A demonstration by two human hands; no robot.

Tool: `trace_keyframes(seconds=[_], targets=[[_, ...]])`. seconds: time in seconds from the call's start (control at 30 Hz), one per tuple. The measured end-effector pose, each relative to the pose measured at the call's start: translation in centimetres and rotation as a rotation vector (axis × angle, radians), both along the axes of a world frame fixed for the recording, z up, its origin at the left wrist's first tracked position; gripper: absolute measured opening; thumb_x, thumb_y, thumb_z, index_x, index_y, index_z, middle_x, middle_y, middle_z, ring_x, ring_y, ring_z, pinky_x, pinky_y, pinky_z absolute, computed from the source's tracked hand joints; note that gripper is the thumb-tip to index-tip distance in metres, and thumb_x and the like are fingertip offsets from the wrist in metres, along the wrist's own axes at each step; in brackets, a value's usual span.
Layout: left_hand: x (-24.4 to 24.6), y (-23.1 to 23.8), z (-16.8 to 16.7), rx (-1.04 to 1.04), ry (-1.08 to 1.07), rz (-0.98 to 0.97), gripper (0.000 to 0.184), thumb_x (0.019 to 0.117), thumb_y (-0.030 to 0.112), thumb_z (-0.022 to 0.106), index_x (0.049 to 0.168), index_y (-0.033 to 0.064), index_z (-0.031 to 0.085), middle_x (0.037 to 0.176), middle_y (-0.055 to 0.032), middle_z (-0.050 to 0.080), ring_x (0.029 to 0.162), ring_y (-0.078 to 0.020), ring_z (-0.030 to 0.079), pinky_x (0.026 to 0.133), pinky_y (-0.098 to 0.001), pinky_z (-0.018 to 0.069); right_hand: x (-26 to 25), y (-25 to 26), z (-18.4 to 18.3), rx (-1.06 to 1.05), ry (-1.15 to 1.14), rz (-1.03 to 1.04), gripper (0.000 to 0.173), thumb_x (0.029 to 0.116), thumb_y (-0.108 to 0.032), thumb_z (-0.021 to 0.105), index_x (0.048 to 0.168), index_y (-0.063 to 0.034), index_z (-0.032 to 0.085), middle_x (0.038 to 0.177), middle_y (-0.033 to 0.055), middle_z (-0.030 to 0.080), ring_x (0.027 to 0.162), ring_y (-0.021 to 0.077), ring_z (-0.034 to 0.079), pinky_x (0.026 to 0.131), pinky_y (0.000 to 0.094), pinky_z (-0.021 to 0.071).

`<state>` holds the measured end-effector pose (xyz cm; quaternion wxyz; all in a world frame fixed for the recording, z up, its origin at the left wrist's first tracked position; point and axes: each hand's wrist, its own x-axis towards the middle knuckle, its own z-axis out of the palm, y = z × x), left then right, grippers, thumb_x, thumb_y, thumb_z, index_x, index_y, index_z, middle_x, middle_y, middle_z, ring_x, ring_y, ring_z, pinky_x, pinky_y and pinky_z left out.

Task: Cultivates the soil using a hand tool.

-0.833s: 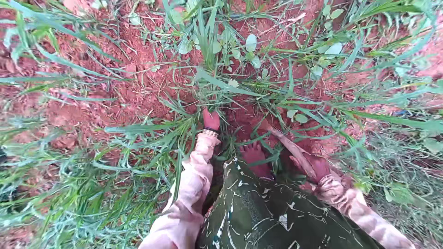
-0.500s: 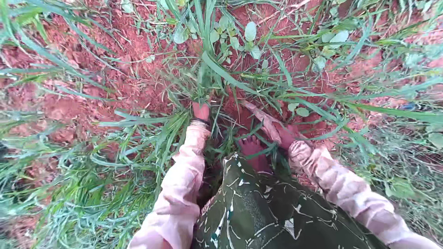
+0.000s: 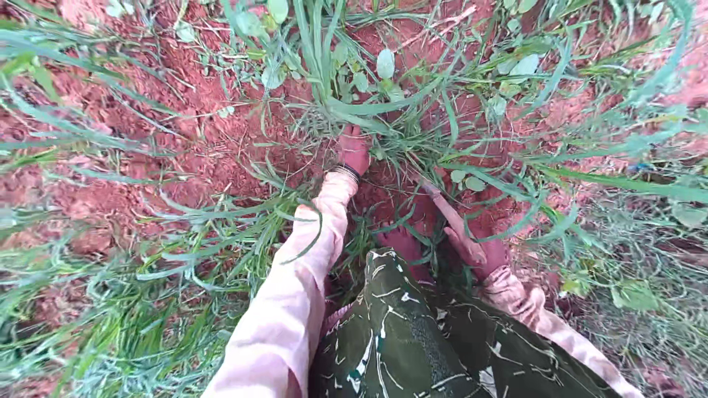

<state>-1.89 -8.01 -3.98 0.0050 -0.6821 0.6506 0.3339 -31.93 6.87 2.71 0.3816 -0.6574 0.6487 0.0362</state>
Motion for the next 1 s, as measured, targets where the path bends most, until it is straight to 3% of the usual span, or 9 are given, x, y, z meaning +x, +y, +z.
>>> trace_keyframes(seconds=[0.1,0.17,0.3,0.43,0.57,0.7,0.77,0.87,1.0], targets=[[0.2,0.3,0.7,0.044,0.061,-0.111,0.052,0.0834,0.008,0.078,0.129,-0.0104,0.063,0.143,-0.0343,0.053,0.141,-0.05,0.042,0.12,-0.06,0.0267,-0.1,1.9,0.0,-0.151,0.024,-0.025,0.062,0.0968,-0.055,0.054,0.103,0.0033,0.076,0.081,0.0246,0.074,0.073,0.0457,0.074,0.062,0.065,0.0556],[0.0,0.1,1.3,0.164,0.035,-0.132,0.049,0.0896,0.008,0.074,0.133,-0.0087,0.061,0.144,-0.0327,0.053,0.142,-0.0472,0.042,0.121,-0.058,0.027,-1.0,2.7,-0.2,-0.059,0.011,0.003,0.061,0.0988,-0.053,0.053,0.112,0.0026,0.075,0.085,0.0255,0.074,0.077,0.0472,0.073,0.065,0.0661,0.0557],[-2.0,1.0,0.4,0.158,0.086,0.235,0.045,0.0978,0.01,0.066,0.136,-0.012,0.056,0.147,-0.0339,0.05,0.144,-0.0451,0.043,0.122,-0.0539,0.0291,-0.9,2.6,-2.2,0.127,0.036,0.028,0.058,0.1014,-0.051,0.052,0.126,-0.0018,0.07,0.107,0.0255,0.074,0.098,0.0473,0.072,0.083,0.0683,0.0542],[-4.4,0.1,1.2,-0.023,0.22,0.639,0.042,0.1008,0.006,0.057,0.136,-0.0169,0.053,0.14,-0.0362,0.055,0.139,-0.0407,0.049,0.12,-0.0453,0.0323,2.7,-0.7,-0.5,-0.057,0.077,0.001,0.054,0.0983,-0.046,0.057,0.097,0.0047,0.075,0.08,0.0256,0.073,0.075,0.0482,0.073,0.064,0.0657,0.0541],[-2.7,-0.2,1.7,0.062,0.255,0.622,0.04,0.1038,0.009,0.054,0.136,-0.0143,0.053,0.137,-0.0338,0.057,0.135,-0.04,0.053,0.117,-0.0493,0.0376,-0.4,-0.3,-0.7,-0.083,0.064,0.073,0.056,0.0982,-0.048,0.058,0.098,0.0058,0.074,0.079,0.0264,0.073,0.072,0.047,0.073,0.061,0.0644,0.0555],[-0.9,-1.0,1.8,0.176,0.277,0.486,0.045,0.1066,0.011,0.051,0.144,-0.0126,0.045,0.146,-0.0328,0.051,0.141,-0.0402,0.047,0.12,-0.0491,0.0337,0.9,2.7,-6.1,0.016,0.261,-0.068,0.04,0.1036,-0.031,0.053,0.114,0.003,0.071,0.106,0.0169,0.074,0.104,0.0288,0.071,0.097,0.0431,0.0548],[-0.3,-1.5,2.2,0.195,0.291,0.416,0.044,0.107,0.01,0.048,0.144,-0.0145,0.045,0.146,-0.033,0.05,0.142,-0.0379,0.047,0.121,-0.0449,0.0321,2.3,0.5,-7.0,-0.077,0.321,-0.036,0.034,0.102,-0.029,0.053,0.107,-0.0028,0.074,0.096,0.015,0.074,0.096,0.0312,0.072,0.088,0.0478,0.0558],[-0.3,-1.4,4.0,0.241,0.295,0.414,0.043,0.1094,0.012,0.046,0.147,-0.009,0.044,0.149,-0.0278,0.05,0.143,-0.0342,0.046,0.121,-0.0434,0.033,4.1,-3.3,-2.6,-0.098,0.291,-0.033,0.047,0.098,-0.048,0.058,0.101,-0.0046,0.075,0.091,0.0154,0.074,0.09,0.0346,0.073,0.083,0.0521,0.0565],[0.1,-2.0,2.4,0.282,0.318,0.473,0.046,0.1061,0.007,0.049,0.146,-0.0141,0.041,0.147,-0.0332,0.05,0.141,-0.0373,0.048,0.12,-0.0449,0.0331,0.4,-1.5,1.1,-0.129,0.109,0.04,0.052,0.0979,-0.04,0.06,0.096,0.01,0.075,0.079,0.0296,0.072,0.072,0.0507,0.072,0.064,0.0663,0.0547]])
